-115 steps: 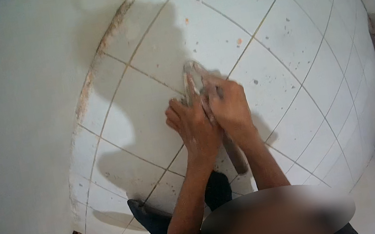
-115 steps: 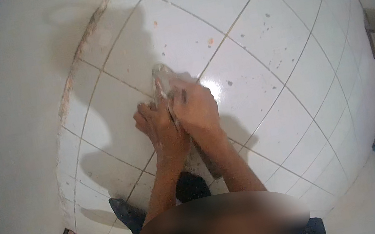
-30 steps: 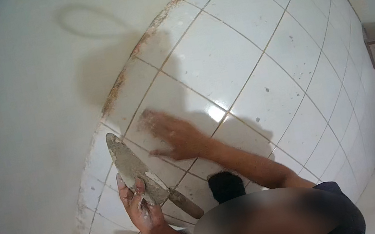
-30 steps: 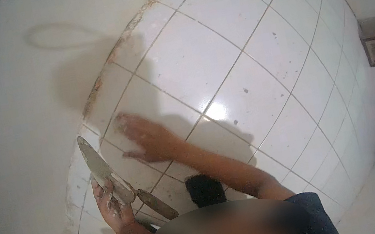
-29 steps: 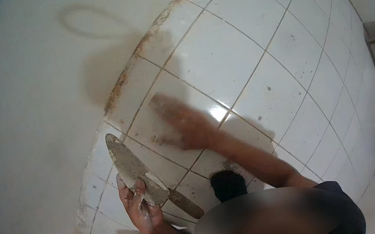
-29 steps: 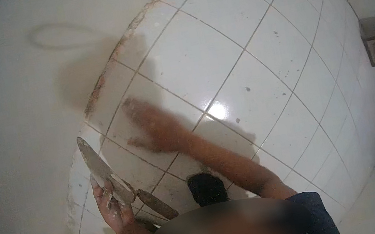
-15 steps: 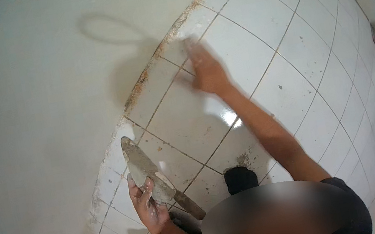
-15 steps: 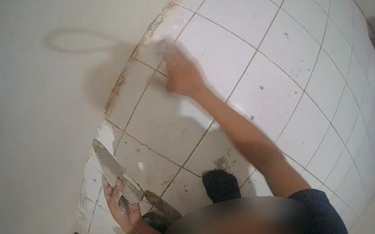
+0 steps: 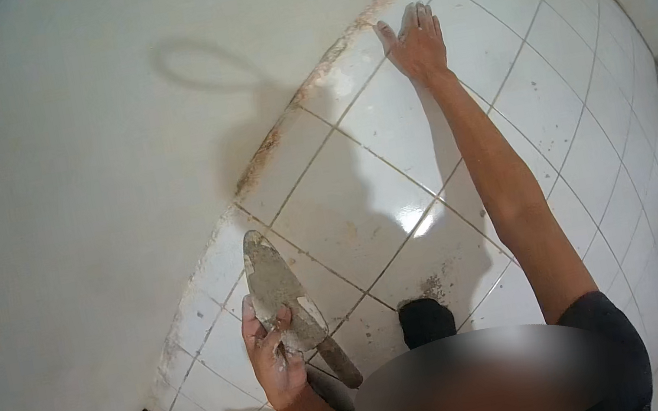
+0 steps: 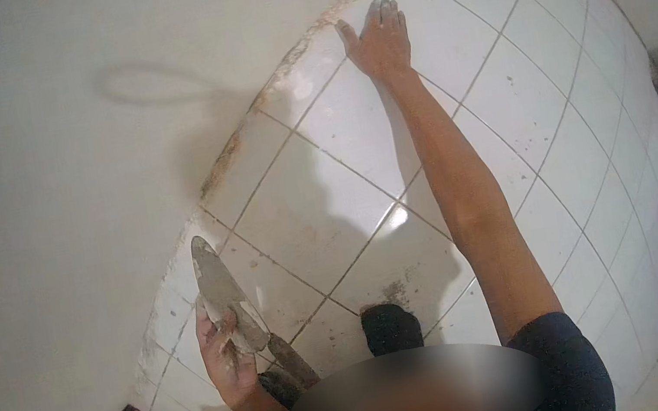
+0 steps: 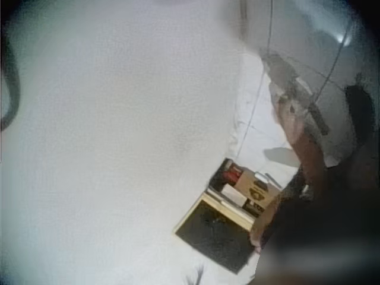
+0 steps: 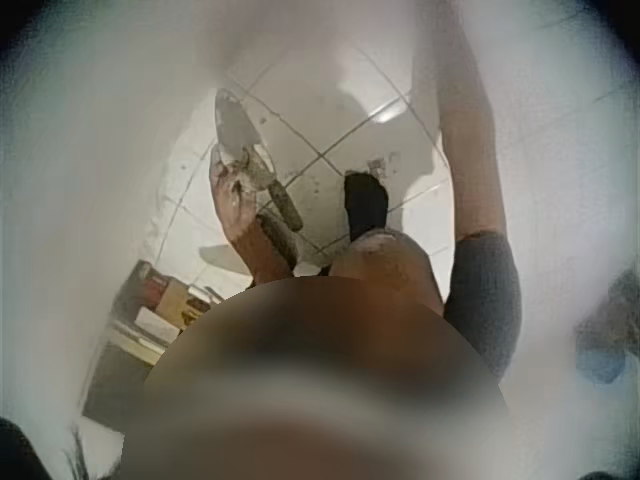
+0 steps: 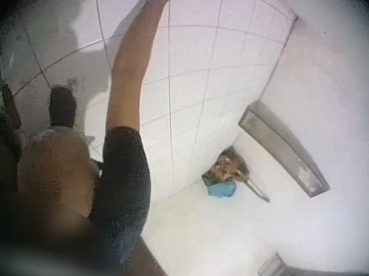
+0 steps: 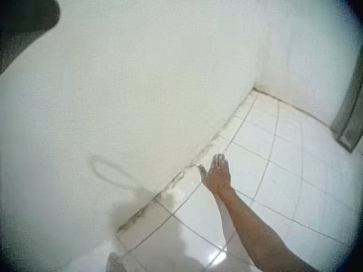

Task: Apply plaster or filler to a wall surface and smooth it using a trowel and hands.

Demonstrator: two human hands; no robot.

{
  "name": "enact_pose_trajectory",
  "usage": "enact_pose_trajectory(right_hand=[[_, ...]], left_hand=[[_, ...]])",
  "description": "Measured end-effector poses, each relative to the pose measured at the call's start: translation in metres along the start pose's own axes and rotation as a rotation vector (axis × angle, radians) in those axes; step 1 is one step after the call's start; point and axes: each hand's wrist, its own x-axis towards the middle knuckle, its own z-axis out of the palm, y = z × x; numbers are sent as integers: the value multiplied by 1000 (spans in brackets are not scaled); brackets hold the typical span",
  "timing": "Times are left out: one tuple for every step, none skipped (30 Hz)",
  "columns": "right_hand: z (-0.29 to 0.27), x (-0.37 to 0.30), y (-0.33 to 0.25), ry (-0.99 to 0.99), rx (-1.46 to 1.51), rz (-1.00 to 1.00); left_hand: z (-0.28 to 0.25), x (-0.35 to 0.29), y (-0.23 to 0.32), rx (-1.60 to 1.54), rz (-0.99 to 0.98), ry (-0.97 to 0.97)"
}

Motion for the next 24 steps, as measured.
enact_pose_trajectory(right_hand=[[14,-3,-2,-1,-92,-81],[20,-6,-14,-5,-179,-162],[30,-23,-32,-21,-105,-197],[29,-51,-68,-157,-127,-205],[28,-81,-93,-175,-69,-304],[30,-109,-114,-204,60,-342],[28,-145,-142,-301,256,-352],[17,-176,-167,-300,283,-435],[27,-206,-175,-470,461,-382],[23,-229,-186,-420,588,-545],[18,-239,-188,-426,602,-606],[16,-244,-190,-432,618,-667],[13,-233,-185,-395,601,-584],[10,-212,-174,-360,591,-502],[4,-183,-159,-282,617,-353],[2,-149,-139,-203,641,-203],[13,-116,-115,-7,185,-217],[9,-90,-99,108,207,-128],[9,-66,-84,108,162,-46],[13,-57,-86,108,163,-45],[16,-52,-89,28,137,26],[21,-51,-97,-55,115,97],[39,-65,-103,9,108,-64],[48,-84,-124,17,395,-167]], left_hand=[[-9,1,-4,-6,2,6],[-21,3,-6,1,12,-36],[-29,3,-7,7,21,-81],[-33,1,-4,10,28,-58],[-32,-2,-4,31,38,13],[-27,-2,-5,47,42,73],[-28,-4,-3,48,47,88],[-26,-5,-1,33,39,99],[-19,-4,-3,11,22,86],[-15,-5,-1,11,23,93],[-10,-7,1,-1,24,100],[-9,-8,3,-12,26,109],[-11,-10,4,-9,31,114],[-16,-12,5,-22,40,89],[-19,-13,5,-41,44,55],[-23,-12,3,-40,47,54],[-25,-11,0,-10,28,58],[-25,-12,0,19,13,67],[-21,-11,-1,17,13,59],[-15,-12,1,22,14,86],[-11,-12,1,26,14,111],[-12,-12,2,29,17,112],[-12,-11,1,15,9,77],[-14,-10,1,5,4,55]])
